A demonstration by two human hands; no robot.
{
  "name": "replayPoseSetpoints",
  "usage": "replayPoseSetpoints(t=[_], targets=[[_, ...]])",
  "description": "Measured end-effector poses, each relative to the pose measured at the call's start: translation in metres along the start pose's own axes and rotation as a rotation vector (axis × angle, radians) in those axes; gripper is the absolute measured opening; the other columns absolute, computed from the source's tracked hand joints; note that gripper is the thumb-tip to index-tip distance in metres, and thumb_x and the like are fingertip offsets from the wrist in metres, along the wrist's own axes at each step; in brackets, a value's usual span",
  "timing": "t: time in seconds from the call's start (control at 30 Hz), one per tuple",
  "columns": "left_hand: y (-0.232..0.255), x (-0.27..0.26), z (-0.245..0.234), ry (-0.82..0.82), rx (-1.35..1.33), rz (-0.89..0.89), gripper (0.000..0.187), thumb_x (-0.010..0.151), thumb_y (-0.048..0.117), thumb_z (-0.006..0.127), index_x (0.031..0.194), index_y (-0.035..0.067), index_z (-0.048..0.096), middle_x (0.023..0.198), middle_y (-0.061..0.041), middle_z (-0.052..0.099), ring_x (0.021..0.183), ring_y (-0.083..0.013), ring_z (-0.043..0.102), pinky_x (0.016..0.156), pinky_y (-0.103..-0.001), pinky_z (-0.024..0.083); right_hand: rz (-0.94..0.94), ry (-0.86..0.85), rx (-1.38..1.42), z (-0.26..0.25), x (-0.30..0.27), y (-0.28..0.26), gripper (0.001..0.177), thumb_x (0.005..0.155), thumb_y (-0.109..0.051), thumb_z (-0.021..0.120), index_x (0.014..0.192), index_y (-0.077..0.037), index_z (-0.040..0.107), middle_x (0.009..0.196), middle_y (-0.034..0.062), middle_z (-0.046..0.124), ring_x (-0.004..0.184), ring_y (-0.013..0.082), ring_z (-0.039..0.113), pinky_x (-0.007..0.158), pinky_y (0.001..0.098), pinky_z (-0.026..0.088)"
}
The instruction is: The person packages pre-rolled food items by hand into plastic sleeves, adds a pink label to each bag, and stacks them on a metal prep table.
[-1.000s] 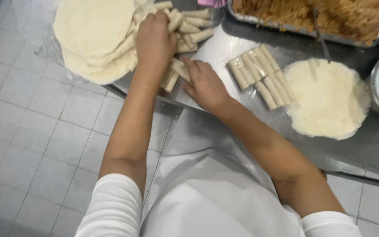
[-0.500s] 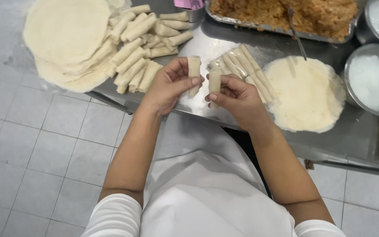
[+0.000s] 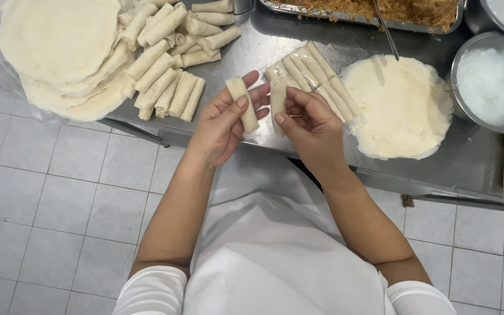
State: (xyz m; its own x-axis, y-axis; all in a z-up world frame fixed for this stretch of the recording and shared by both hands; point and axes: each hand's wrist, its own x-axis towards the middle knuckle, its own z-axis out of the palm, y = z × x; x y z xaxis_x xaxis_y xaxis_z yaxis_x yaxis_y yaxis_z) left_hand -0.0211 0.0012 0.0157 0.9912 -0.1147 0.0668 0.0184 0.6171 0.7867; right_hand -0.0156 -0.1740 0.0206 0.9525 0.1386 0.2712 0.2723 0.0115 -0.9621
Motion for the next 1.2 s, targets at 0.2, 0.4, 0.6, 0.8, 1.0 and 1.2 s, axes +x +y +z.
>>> replayPoseSetpoints(t=[0.2, 0.4, 0.6, 0.8, 1.0, 1.2], targets=[[-0.011, -0.003, -0.004, -0.035, -0.032, -0.044, 0.038, 0.099, 0.011, 0.057, 0.134, -0.005, 0.054, 0.114, -0.022, 0.068, 0.101, -0.0261, 0.070, 0.090, -0.041, 0.059, -0.033, -0.021, -0.035, 0.012, 0.001, -0.017, 0.043, 0.087, 0.002, 0.076, 0.127, 0.000, 0.061, 0.101, 0.0083, 0.061, 0.092, 0.0136, 0.065, 0.077, 0.0234, 0.061], [-0.016, -0.003, -0.005, -0.012, -0.036, -0.186, 0.037, 0.099, 0.018, 0.055, 0.129, -0.005, 0.053, 0.111, -0.023, 0.068, 0.097, -0.0301, 0.072, 0.085, -0.046, 0.062, -0.030, -0.090, -0.155, 0.005, 0.001, 0.005, 0.040, 0.088, -0.003, 0.076, 0.126, -0.003, 0.064, 0.098, 0.0092, 0.065, 0.082, 0.0114, 0.065, 0.066, 0.0221, 0.059], [-0.039, -0.002, -0.020, 0.091, -0.208, -0.303, 0.032, 0.101, 0.018, 0.051, 0.128, 0.003, 0.045, 0.120, -0.021, 0.065, 0.105, -0.0289, 0.069, 0.089, -0.045, 0.059, 0.208, -0.133, 0.123, 0.009, 0.007, 0.017, 0.041, 0.084, 0.002, 0.075, 0.123, 0.003, 0.063, 0.086, 0.0119, 0.057, 0.066, 0.0130, 0.063, 0.047, 0.0261, 0.061], [-0.031, -0.004, -0.016, 0.118, -0.176, -0.359, 0.028, 0.101, 0.020, 0.050, 0.124, 0.006, 0.041, 0.116, -0.017, 0.066, 0.101, -0.0249, 0.070, 0.084, -0.039, 0.061, 0.281, -0.116, 0.034, 0.014, 0.007, 0.021, 0.040, 0.084, 0.000, 0.075, 0.122, 0.002, 0.063, 0.087, 0.0116, 0.058, 0.067, 0.0150, 0.065, 0.047, 0.0257, 0.062], [-0.016, -0.020, -0.002, -0.026, 0.897, 0.099, 0.064, 0.097, -0.003, 0.053, 0.149, -0.004, 0.018, 0.114, -0.032, 0.058, 0.111, -0.0399, 0.061, 0.093, -0.054, 0.052, -0.054, -0.240, -0.197, 0.007, -0.017, 0.025, 0.055, 0.086, 0.006, 0.067, 0.137, -0.011, 0.057, 0.107, 0.0121, 0.065, 0.096, 0.0246, 0.069, 0.078, 0.0329, 0.060], [-0.034, -0.030, 0.005, -0.173, 1.403, 0.287, 0.068, 0.096, 0.002, 0.051, 0.152, -0.008, 0.014, 0.107, -0.022, 0.063, 0.098, -0.0380, 0.062, 0.090, -0.049, 0.048, -0.032, -0.124, -0.139, 0.005, -0.026, 0.004, 0.053, 0.084, -0.017, 0.082, 0.133, -0.008, 0.061, 0.112, 0.0056, 0.058, 0.097, 0.0135, 0.064, 0.074, 0.0233, 0.059]])
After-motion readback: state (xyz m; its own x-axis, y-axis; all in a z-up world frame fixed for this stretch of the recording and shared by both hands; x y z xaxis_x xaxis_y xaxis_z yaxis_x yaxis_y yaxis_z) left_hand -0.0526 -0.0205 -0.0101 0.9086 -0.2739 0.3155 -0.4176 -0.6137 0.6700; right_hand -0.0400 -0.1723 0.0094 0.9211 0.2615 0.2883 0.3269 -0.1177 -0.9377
